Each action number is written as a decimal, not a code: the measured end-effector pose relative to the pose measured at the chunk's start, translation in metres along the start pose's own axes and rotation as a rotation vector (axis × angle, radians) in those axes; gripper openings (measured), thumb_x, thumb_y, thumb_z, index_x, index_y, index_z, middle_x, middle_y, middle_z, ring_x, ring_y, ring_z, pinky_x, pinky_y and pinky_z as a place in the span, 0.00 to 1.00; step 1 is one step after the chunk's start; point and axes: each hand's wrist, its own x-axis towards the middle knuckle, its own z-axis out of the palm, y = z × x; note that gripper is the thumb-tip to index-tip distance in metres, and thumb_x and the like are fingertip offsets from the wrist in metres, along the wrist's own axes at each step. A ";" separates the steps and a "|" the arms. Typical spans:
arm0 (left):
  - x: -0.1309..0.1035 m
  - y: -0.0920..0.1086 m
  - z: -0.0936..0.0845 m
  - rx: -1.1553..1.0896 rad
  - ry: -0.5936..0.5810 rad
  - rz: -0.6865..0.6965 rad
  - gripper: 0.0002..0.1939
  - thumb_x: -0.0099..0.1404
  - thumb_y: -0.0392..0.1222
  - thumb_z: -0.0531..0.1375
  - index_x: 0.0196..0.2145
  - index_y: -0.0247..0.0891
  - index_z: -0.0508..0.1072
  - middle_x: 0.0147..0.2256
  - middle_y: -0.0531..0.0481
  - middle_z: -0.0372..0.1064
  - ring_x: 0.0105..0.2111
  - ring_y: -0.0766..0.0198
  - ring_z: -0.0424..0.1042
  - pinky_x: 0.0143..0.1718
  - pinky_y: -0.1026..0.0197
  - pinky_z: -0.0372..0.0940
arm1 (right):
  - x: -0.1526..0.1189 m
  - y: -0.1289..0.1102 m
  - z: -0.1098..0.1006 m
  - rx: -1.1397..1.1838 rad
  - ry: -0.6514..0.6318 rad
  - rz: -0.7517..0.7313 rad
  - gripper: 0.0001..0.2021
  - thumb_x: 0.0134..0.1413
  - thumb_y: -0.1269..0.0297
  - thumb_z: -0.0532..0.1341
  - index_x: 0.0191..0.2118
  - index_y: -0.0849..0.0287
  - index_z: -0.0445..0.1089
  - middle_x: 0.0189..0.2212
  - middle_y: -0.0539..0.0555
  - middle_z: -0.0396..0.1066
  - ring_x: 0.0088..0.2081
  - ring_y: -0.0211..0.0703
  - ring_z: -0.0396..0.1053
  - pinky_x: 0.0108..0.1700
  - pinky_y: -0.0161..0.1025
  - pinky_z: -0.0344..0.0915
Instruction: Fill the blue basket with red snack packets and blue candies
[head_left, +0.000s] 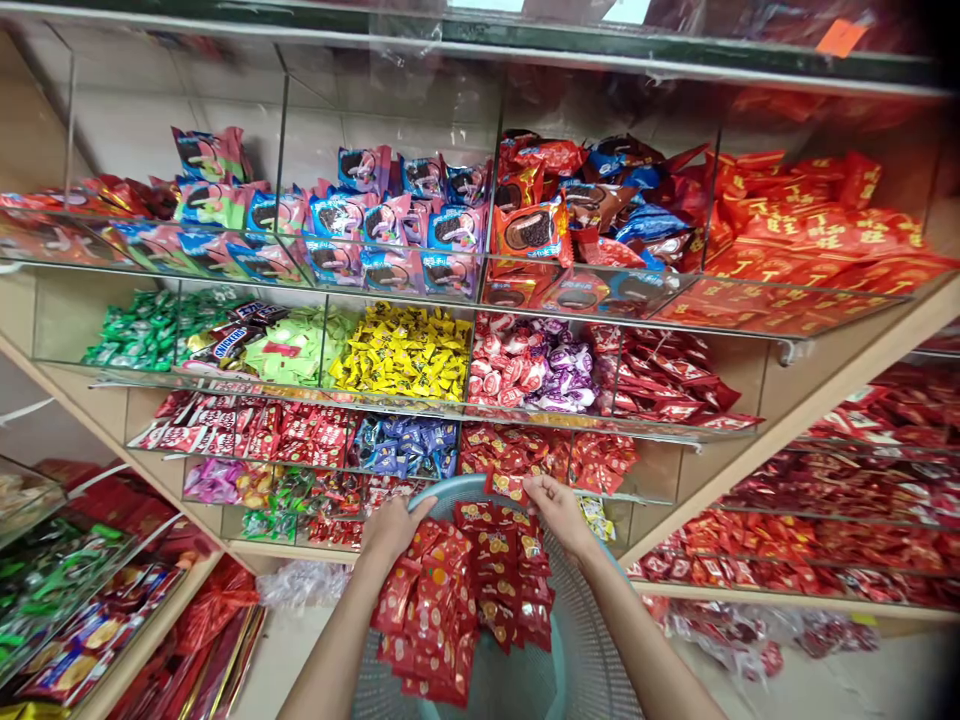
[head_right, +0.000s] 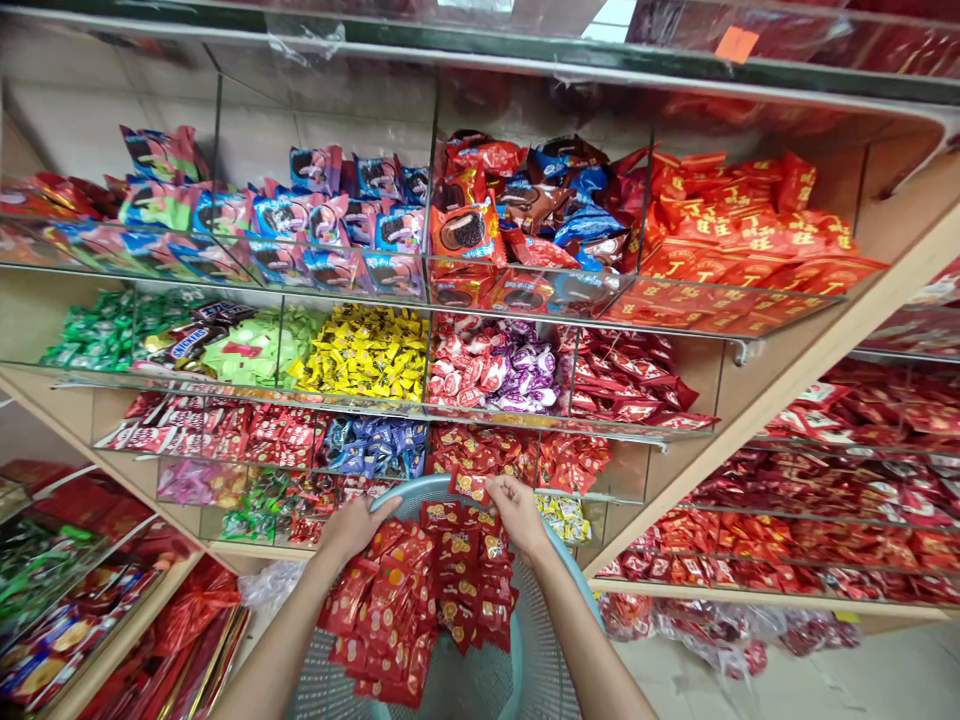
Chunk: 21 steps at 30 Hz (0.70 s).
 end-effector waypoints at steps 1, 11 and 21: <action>0.000 0.000 0.001 0.002 0.007 0.003 0.36 0.52 0.68 0.39 0.34 0.36 0.70 0.35 0.38 0.70 0.37 0.48 0.69 0.35 0.54 0.61 | -0.001 0.002 -0.002 0.000 0.002 0.022 0.17 0.42 0.48 0.56 0.23 0.60 0.61 0.18 0.46 0.61 0.20 0.31 0.57 0.23 0.30 0.57; 0.004 -0.005 0.004 -0.003 0.014 0.032 0.34 0.53 0.66 0.39 0.34 0.36 0.70 0.34 0.38 0.70 0.36 0.50 0.69 0.33 0.56 0.60 | -0.005 0.016 -0.003 -0.031 -0.091 0.343 0.15 0.40 0.53 0.57 0.18 0.60 0.59 0.14 0.49 0.66 0.14 0.31 0.58 0.15 0.28 0.50; 0.006 -0.005 0.007 -0.001 0.028 0.026 0.35 0.52 0.68 0.39 0.33 0.37 0.70 0.34 0.38 0.70 0.36 0.49 0.69 0.34 0.54 0.60 | -0.002 0.022 -0.006 -0.336 -0.022 0.216 0.19 0.42 0.49 0.55 0.14 0.58 0.57 0.10 0.48 0.63 0.11 0.31 0.54 0.16 0.30 0.49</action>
